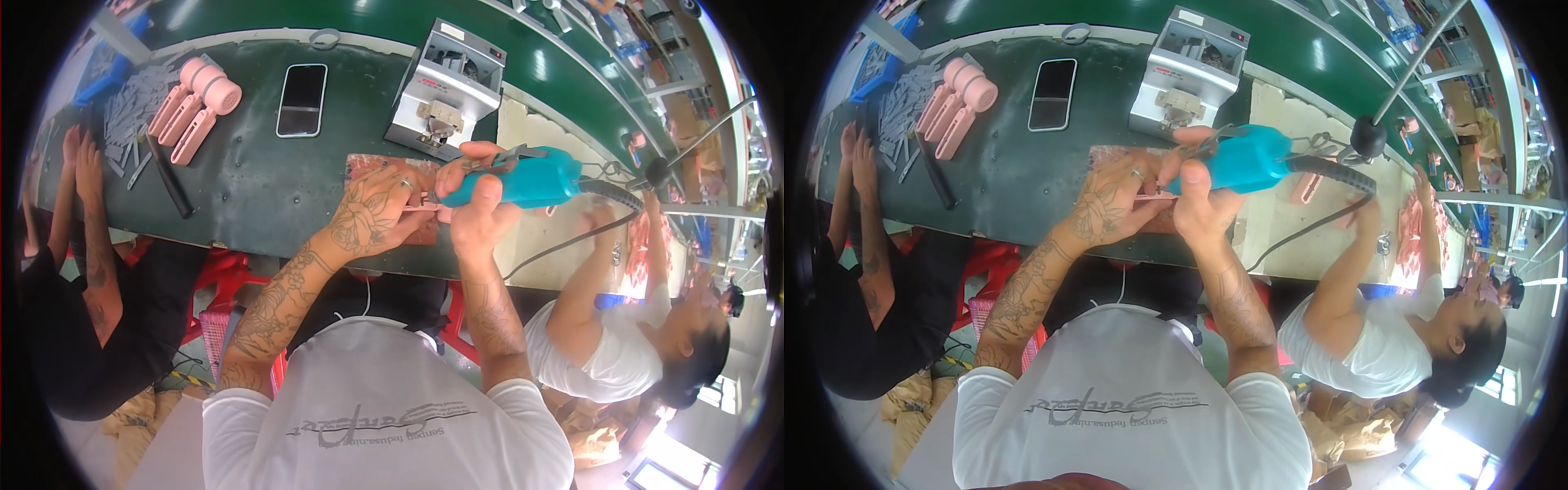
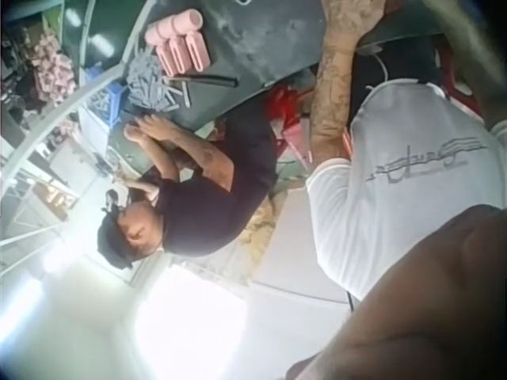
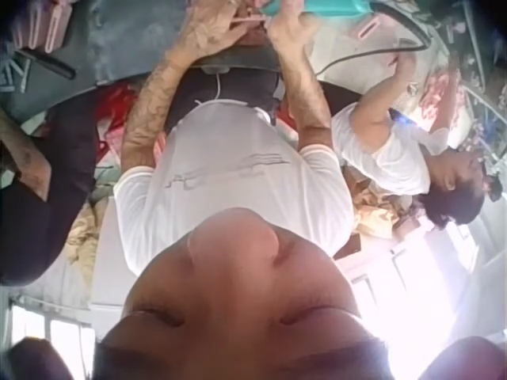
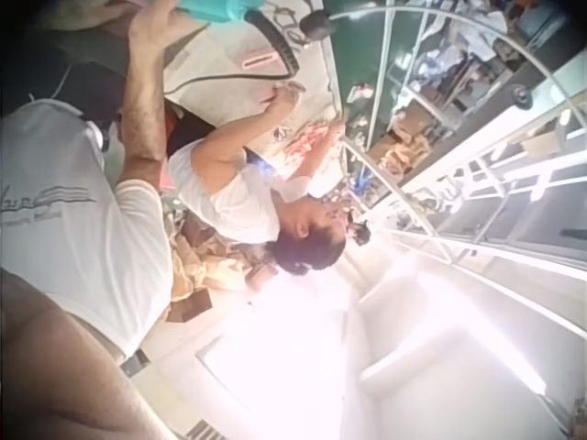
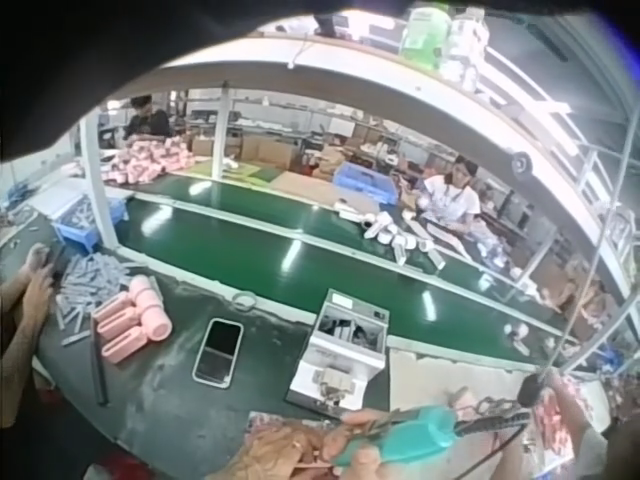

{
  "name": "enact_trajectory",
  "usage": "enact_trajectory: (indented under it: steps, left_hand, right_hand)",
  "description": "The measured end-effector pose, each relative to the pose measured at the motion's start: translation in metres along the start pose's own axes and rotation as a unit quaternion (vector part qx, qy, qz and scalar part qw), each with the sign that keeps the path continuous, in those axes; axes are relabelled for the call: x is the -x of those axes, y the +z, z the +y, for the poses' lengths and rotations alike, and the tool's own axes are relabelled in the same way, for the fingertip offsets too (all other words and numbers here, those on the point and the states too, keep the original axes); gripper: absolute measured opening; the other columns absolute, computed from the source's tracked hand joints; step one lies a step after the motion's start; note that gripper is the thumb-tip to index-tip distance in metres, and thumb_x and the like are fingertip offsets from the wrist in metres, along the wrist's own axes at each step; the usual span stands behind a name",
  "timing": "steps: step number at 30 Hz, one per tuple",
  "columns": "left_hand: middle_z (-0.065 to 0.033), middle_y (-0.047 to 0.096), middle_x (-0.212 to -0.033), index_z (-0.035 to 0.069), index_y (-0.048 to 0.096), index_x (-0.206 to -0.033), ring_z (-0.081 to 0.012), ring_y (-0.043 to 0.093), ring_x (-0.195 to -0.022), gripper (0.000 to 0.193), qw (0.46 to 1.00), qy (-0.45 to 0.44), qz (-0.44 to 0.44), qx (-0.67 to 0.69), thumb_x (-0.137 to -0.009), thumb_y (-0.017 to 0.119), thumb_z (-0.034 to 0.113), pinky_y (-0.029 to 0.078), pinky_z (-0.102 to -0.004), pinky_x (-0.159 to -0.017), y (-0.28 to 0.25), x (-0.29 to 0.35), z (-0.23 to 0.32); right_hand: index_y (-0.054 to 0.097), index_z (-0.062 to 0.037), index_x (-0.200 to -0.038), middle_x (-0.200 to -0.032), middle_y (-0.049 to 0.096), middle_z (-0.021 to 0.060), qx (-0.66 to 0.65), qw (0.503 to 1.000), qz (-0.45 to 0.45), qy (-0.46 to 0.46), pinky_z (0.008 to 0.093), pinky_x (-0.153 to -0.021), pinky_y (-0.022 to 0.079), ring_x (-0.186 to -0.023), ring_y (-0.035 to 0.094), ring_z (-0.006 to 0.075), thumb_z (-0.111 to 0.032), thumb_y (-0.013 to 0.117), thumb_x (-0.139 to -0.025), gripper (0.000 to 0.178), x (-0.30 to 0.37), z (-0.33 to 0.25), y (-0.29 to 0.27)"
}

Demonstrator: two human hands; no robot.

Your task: The person assembles handheld fans by positioning plastic casing components by hand and driving screws into them using an electric screwdriver on an assembly line.

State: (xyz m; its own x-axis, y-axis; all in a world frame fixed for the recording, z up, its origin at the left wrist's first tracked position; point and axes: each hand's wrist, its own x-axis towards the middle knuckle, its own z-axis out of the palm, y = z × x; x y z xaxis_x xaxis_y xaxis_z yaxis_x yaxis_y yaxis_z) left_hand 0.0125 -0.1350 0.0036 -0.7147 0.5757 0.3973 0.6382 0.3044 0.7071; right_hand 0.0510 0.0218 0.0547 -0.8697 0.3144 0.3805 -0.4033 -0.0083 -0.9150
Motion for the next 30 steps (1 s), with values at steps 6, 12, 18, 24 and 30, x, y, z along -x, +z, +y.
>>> enact_trajectory:
  steps: [6, 12, 18, 24, 30]
  left_hand:
    - [-0.0097, 0.067, -0.100, 0.007, 0.060, -0.097, -0.0349, 0.068, -0.096, 0.032, 0.999, 0.033, 0.014, -0.017, -0.089, 0.084, 0.028, 0.053, -0.0477, -0.081, -0.003, -0.001, 0.001]
    - [-0.0104, 0.072, -0.107, 0.008, 0.067, -0.115, -0.0340, 0.070, -0.108, 0.035, 0.996, -0.052, -0.076, -0.008, -0.092, 0.080, 0.032, 0.055, -0.0480, -0.096, -0.013, 0.000, 0.010]
    - [-0.0108, 0.073, -0.115, 0.009, 0.068, -0.120, -0.0327, 0.068, -0.111, 0.038, 1.000, -0.004, 0.008, -0.021, -0.091, 0.079, 0.032, 0.054, -0.0475, -0.097, -0.002, 0.003, 0.007]
    - [-0.0093, 0.072, -0.116, 0.010, 0.072, -0.117, -0.0332, 0.066, -0.111, 0.033, 0.999, -0.014, -0.022, -0.023, -0.093, 0.078, 0.032, 0.053, -0.0489, -0.097, -0.003, -0.003, 0.003]
    - [-0.0086, 0.068, -0.124, 0.010, 0.075, -0.120, -0.0327, 0.061, -0.115, 0.040, 0.995, 0.047, -0.068, -0.060, -0.096, 0.073, 0.042, 0.048, -0.0505, -0.103, -0.001, -0.013, -0.017]
  right_hand:
    - [0.055, 0.0062, -0.126, -0.080, 0.061, 0.0082, -0.015, 1.000, -0.004, 0.003, 0.0334, -0.064, 0.050, -0.071, 0.061, 0.0201, -0.064, 0.071, -0.098, 0.078, 0.002, 0.002, 0.000]
    - [0.055, 0.0053, -0.127, -0.081, 0.062, 0.0078, -0.008, 1.000, -0.006, 0.000, 0.0320, -0.063, 0.050, -0.071, 0.061, 0.0196, -0.065, 0.071, -0.098, 0.078, 0.004, 0.001, 0.000]
    - [0.056, 0.0053, -0.126, -0.081, 0.062, 0.0077, -0.001, 1.000, -0.011, 0.023, 0.0327, -0.063, 0.050, -0.070, 0.062, 0.0195, -0.067, 0.069, -0.098, 0.079, 0.002, -0.003, 0.000]
    - [0.063, 0.0031, -0.126, -0.076, 0.067, 0.0038, 0.002, 0.998, 0.033, -0.053, 0.0282, -0.065, 0.048, -0.071, 0.064, 0.0135, -0.055, 0.065, -0.105, 0.061, -0.027, -0.006, -0.009]
    - [0.067, 0.0021, -0.118, -0.078, 0.069, 0.0020, 0.066, 0.996, 0.054, -0.029, 0.0274, -0.072, 0.048, -0.075, 0.062, 0.0107, -0.039, 0.064, -0.110, 0.042, -0.068, 0.005, -0.002]
